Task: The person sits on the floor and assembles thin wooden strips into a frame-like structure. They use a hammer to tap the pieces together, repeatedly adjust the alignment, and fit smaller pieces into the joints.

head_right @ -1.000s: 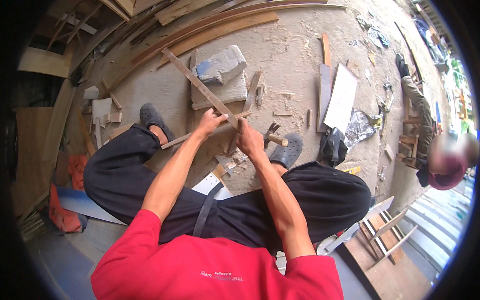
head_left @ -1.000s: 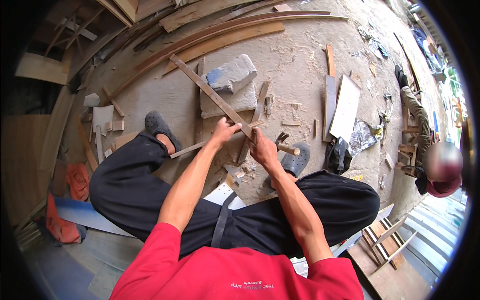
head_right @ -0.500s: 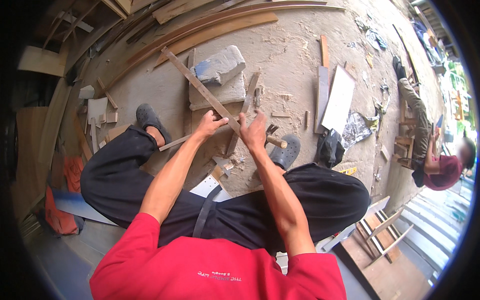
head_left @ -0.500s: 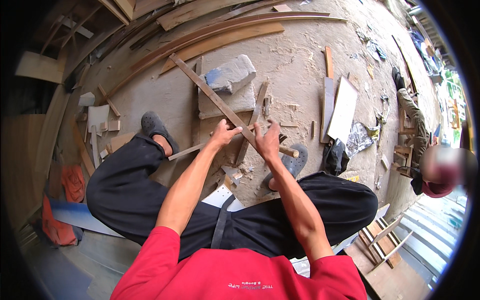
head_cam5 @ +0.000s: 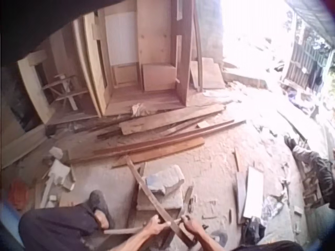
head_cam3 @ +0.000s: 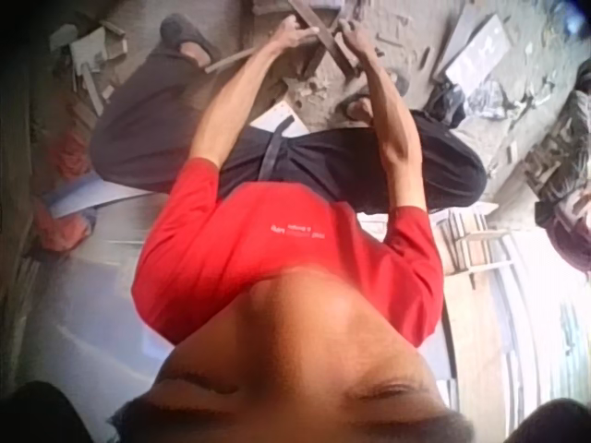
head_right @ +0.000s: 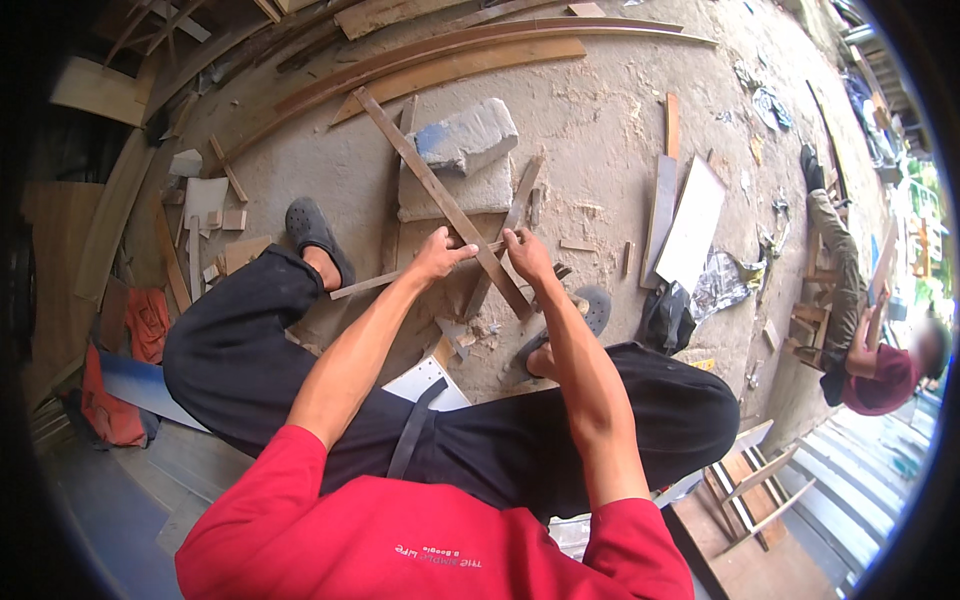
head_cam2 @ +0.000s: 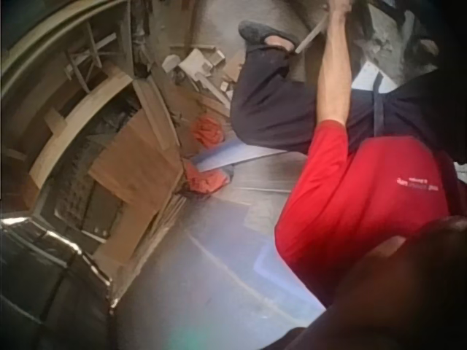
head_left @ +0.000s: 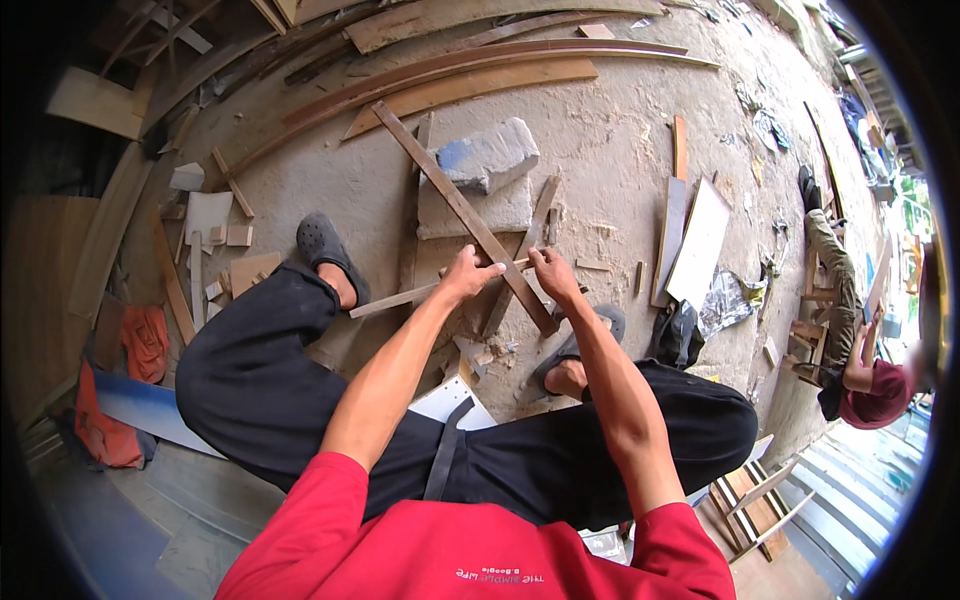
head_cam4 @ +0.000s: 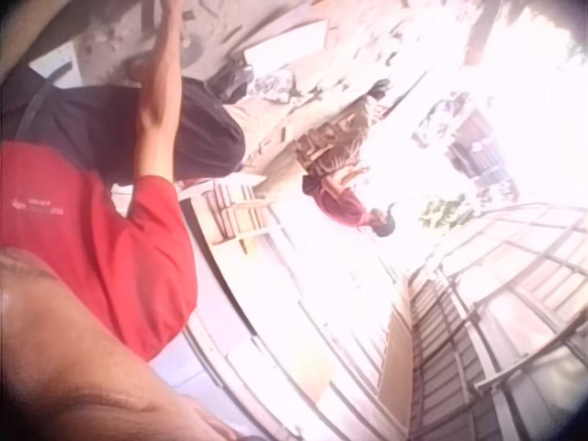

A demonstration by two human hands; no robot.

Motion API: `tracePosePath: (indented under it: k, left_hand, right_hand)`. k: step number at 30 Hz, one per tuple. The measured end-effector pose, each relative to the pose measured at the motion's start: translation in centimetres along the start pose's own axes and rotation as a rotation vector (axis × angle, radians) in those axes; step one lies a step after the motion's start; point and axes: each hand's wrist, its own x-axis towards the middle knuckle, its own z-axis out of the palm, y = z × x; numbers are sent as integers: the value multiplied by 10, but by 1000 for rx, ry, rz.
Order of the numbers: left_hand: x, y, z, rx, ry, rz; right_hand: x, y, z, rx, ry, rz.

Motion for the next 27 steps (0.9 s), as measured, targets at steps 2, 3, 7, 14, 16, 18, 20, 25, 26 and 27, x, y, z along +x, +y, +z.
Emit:
tracePosePath:
  k: [2, 3, 7, 14, 16, 18, 20, 25, 26, 27]
  left_hand:
    - [11, -13, 5, -32, -5, 20]
    - [13, -18, 7, -54, -8, 25]
    - [8, -11, 3, -56, -28, -14]
    - [-5, 8, 5, 99, 12, -14]
    - [-14, 7, 1, 107, 40, -29]
    - [-17, 6, -3, 43, 15, -26]
    - [-19, 6, 0, 30, 4, -11]
    - [3, -9, 12, -274, -66, 61]
    - [3, -7, 8, -399, -88, 70]
    - [1, -4, -1, -220, -90, -48]
  right_hand:
    - [12, 6, -6, -22, -49, -21]
    - [15, 4, -7, -28, -68, 5]
    - [37, -5, -9, -76, -99, 104]
    - [99, 6, 6, -99, 11, 75]
    - [102, -8, 16, -135, -5, 108]
    - [104, -17, 22, -165, -8, 150]
    - [101, -9, 19, -143, -5, 86]
    - [79, -5, 6, -192, -146, 36]
    - [61, -11, 10, -222, -79, -3]
    - [42, -25, 10, -294, -125, -42]
